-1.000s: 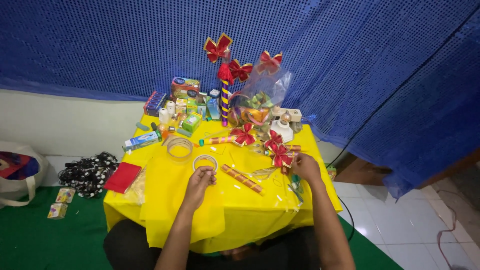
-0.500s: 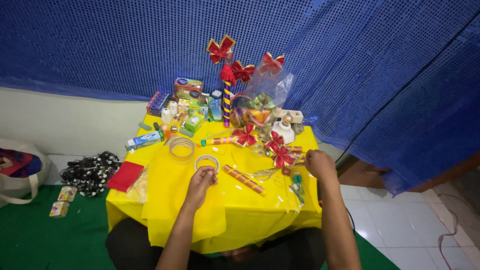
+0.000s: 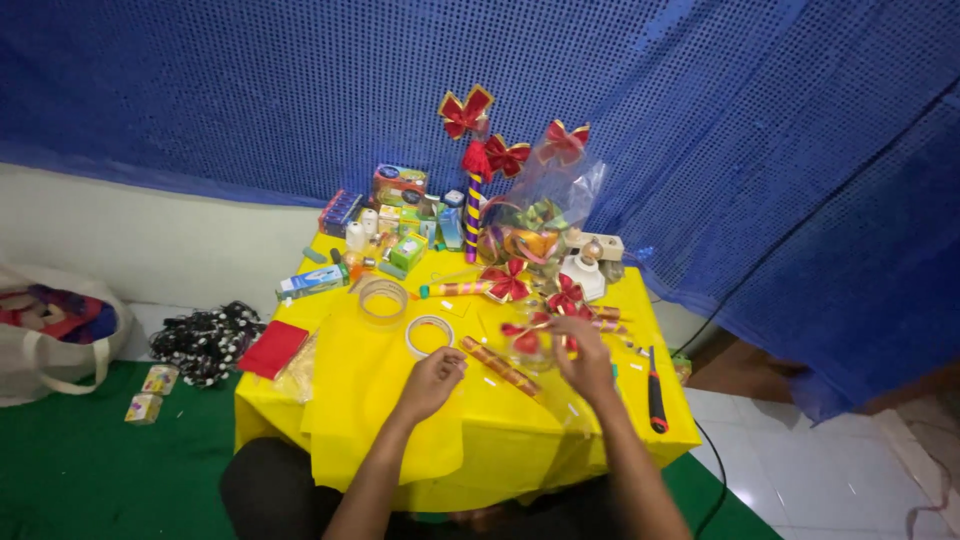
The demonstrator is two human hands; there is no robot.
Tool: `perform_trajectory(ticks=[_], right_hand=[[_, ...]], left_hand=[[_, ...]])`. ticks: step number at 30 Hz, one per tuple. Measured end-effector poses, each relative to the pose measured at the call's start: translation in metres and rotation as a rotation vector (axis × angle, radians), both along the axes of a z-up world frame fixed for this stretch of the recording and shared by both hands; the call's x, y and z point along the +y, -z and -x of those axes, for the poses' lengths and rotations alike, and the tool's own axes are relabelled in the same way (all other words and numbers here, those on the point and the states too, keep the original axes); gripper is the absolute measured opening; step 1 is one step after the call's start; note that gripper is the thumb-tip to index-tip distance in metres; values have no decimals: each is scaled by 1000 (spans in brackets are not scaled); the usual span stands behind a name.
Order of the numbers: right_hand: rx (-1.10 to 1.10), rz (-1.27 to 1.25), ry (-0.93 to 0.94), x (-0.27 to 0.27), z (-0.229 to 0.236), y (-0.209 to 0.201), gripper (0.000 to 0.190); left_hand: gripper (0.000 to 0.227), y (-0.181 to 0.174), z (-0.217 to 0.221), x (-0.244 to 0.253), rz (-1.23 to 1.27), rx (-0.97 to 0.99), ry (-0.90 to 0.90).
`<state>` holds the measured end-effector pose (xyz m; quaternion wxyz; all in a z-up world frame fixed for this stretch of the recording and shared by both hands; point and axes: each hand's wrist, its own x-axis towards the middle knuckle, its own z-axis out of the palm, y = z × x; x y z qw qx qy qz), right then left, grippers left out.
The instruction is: Assembling a decorative gift arrangement by attaching ribbons and ornaments to a central structure.
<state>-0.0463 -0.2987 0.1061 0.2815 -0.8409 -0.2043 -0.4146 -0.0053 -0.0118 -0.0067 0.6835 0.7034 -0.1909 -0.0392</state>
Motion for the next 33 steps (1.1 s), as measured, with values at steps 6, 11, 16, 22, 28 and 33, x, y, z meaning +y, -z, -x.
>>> perform_trajectory(ticks=[6, 11, 16, 22, 28, 33], right_hand=[[66, -138, -204, 71, 2, 88, 12], [42, -100, -117, 98, 12, 103, 8], [26, -78, -41, 100, 13, 104, 11], [223, -287, -34, 95, 12, 116, 36], [478, -695, -152, 88, 13, 119, 52], [515, -760, -174, 90, 14, 111, 44]], left_hand=[[56, -17, 8, 10, 37, -66, 97], [39, -21, 12, 11, 64, 46, 67], [37, -3, 1, 9, 86, 53, 5], [32, -10, 6, 10, 229, 73, -38], [31, -7, 1, 9, 211, 101, 34], [36, 3, -2, 7, 164, 93, 68]])
